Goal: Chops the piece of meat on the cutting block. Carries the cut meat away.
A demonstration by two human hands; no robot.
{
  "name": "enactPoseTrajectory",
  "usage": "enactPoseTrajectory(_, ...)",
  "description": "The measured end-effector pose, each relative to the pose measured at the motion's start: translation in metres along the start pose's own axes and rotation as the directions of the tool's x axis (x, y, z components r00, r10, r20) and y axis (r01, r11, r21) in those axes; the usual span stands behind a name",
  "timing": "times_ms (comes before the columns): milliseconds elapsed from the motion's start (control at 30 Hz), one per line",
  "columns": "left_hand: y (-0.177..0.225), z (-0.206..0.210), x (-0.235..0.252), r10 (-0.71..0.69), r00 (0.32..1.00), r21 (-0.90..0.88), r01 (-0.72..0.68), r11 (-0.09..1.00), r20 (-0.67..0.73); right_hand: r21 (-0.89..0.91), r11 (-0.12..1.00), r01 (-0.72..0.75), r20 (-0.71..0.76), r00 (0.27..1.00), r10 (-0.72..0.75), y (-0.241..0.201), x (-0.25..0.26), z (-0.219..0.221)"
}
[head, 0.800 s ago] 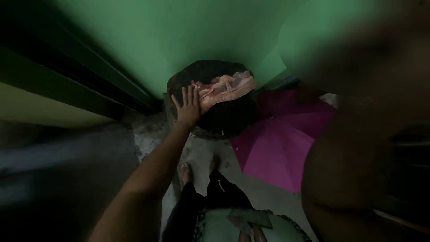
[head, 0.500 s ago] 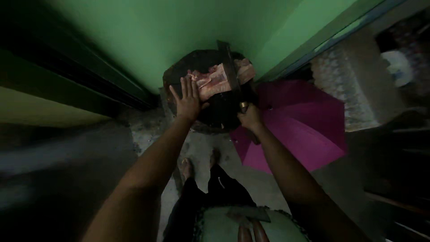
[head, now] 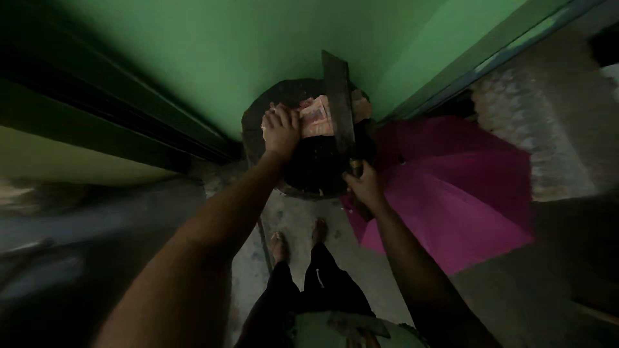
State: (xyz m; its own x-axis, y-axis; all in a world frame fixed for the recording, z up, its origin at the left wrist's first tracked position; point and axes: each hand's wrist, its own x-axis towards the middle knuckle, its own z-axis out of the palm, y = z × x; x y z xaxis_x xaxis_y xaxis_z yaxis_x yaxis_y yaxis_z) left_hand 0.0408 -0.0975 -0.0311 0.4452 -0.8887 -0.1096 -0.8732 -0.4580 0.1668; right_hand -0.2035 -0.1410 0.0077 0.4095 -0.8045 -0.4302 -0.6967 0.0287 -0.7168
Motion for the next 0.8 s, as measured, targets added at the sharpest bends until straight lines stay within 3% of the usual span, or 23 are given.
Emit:
enactPoseTrajectory(100,-0.001,-0.007,0.009,0.064,0.998,0.070,-0.064,0.995,-0.004,-0.001,0.999,0.052,-0.038,0.998,-0.052,0.005,-0.004,-0.014)
enactPoseTrajectory(333,-0.010,-0.061,0.032,0.177,0.973,0.022,-0.182,0.983,0.150,0.038,0.996,0.082,-0.063,0.995,-0.080,0.021,-0.006,-0.050)
enactPoseTrajectory(500,-0.006,-0.100,0.048,0.138,0.966,-0.012,-0.138,0.990,0.219,0.077,0.996,0.048,-0.051,0.998,-0.044,0.027,-0.001,-0.065)
enactPoseTrajectory(600,-0.002,-0.119,0.047,0.162,0.951,-0.124,-0.132,0.983,0.265,0.060,0.998,0.034,-0.044,0.999,-0.031,0.021,-0.005,-0.076)
enactPoseTrajectory(700,-0.005,-0.125,0.040,0.243,0.914,-0.346,-0.125,0.930,0.326,0.038,0.995,0.097,-0.036,0.995,-0.096,0.013,-0.013,-0.084)
enactPoseTrajectory(800,-0.013,-0.112,0.038,0.281,0.853,-0.525,-0.010,0.851,0.439,0.027,0.989,0.144,0.013,0.989,-0.144,-0.003,-0.020,-0.086)
